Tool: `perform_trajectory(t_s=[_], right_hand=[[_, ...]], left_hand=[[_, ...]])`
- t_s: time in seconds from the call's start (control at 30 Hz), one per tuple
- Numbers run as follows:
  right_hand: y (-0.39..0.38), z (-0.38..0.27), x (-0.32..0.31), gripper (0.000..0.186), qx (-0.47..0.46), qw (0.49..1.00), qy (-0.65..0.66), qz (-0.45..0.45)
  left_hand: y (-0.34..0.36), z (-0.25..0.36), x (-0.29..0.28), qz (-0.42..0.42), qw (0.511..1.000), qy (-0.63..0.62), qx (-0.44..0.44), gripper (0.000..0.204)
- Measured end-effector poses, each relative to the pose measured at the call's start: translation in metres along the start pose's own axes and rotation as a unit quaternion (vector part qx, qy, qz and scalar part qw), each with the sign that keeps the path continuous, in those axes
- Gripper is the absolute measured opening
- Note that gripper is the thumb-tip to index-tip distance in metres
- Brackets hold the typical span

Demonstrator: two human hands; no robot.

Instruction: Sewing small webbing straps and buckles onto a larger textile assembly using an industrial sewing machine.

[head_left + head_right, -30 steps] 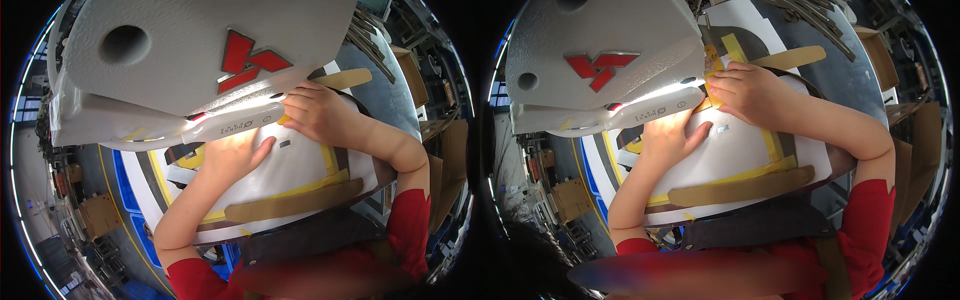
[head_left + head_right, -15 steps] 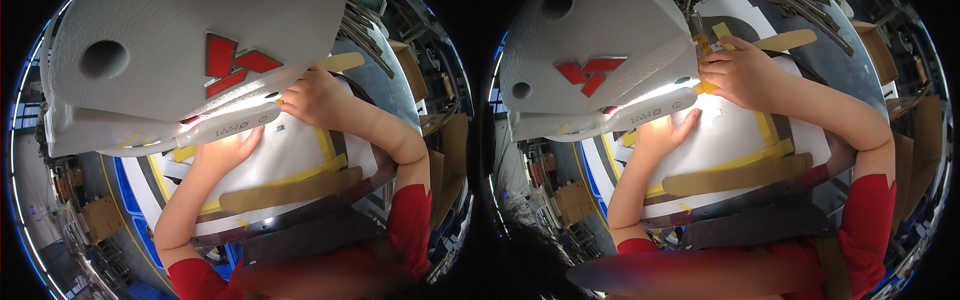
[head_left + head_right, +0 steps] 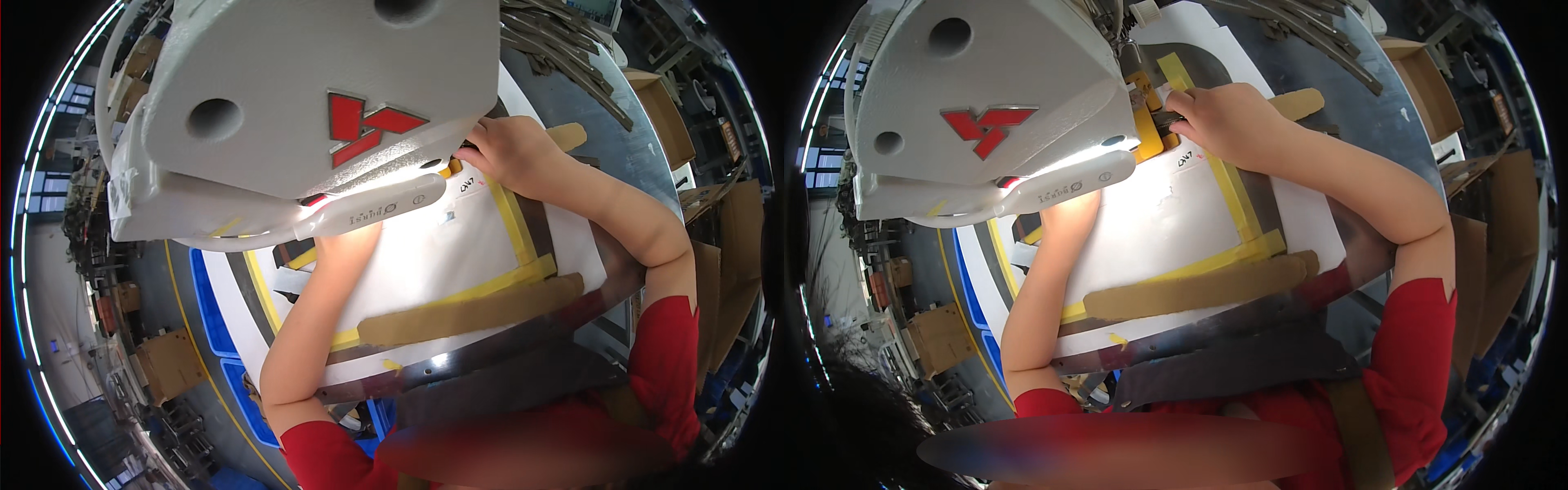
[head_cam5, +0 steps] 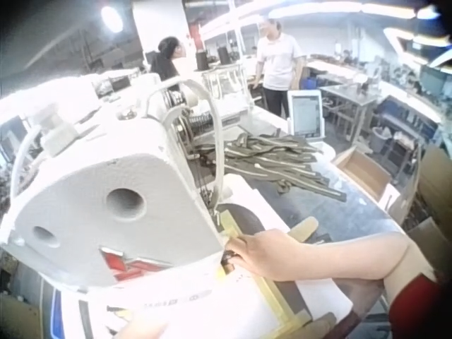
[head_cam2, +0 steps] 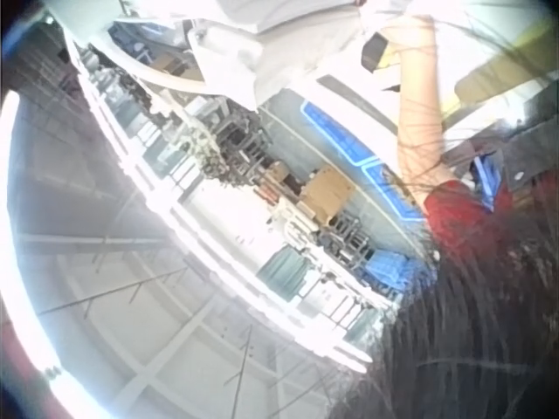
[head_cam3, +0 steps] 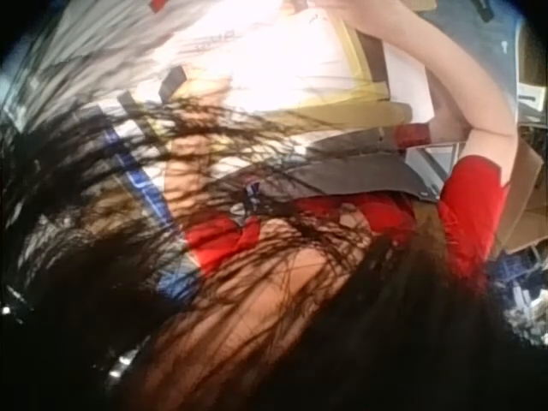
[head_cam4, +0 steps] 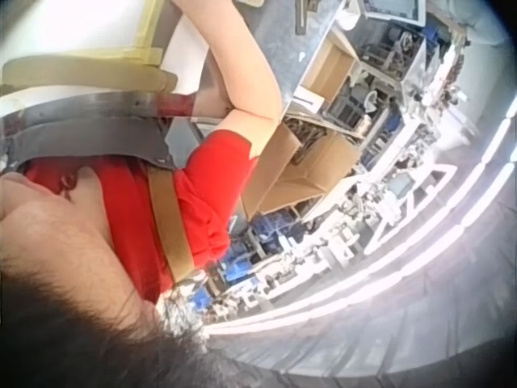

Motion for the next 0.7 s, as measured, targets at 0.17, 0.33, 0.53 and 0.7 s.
perform_trajectory(t_s=[0.17,0.33,0.53,0.7], right_hand=[[-0.019,0.005,0.003,0.022,0.032,0.983,0.047,-0.176],[-0.033,-0.035,-0.033,0.021,-0.144,0.975,0.140,-0.098],[-0.047,-0.062,-0.021,0.037,-0.158,0.939,0.103,-0.288],[-0.046,-0.061,-0.108,0.028,-0.210,0.854,0.476,0.023]], left_hand=[[-0.005,0.026,0.007,-0.054,0.998,0.001,0.012,0.011],[-0.039,0.101,0.006,-0.226,0.962,-0.062,0.137,0.014],[-0.041,0.150,-0.046,0.096,0.936,0.045,0.337,0.040],[-0.040,0.176,-0.061,0.076,0.935,-0.191,0.289,0.039]])
Point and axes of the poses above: each hand's wrist, its own y-axis towards the middle knuckle, its own x-axis out of the palm, z = x × y, the point moved 9 cm from there along y, towards the middle knuckle, and after that the axes turned 5 degrees about -z, right-handed, at the moved point
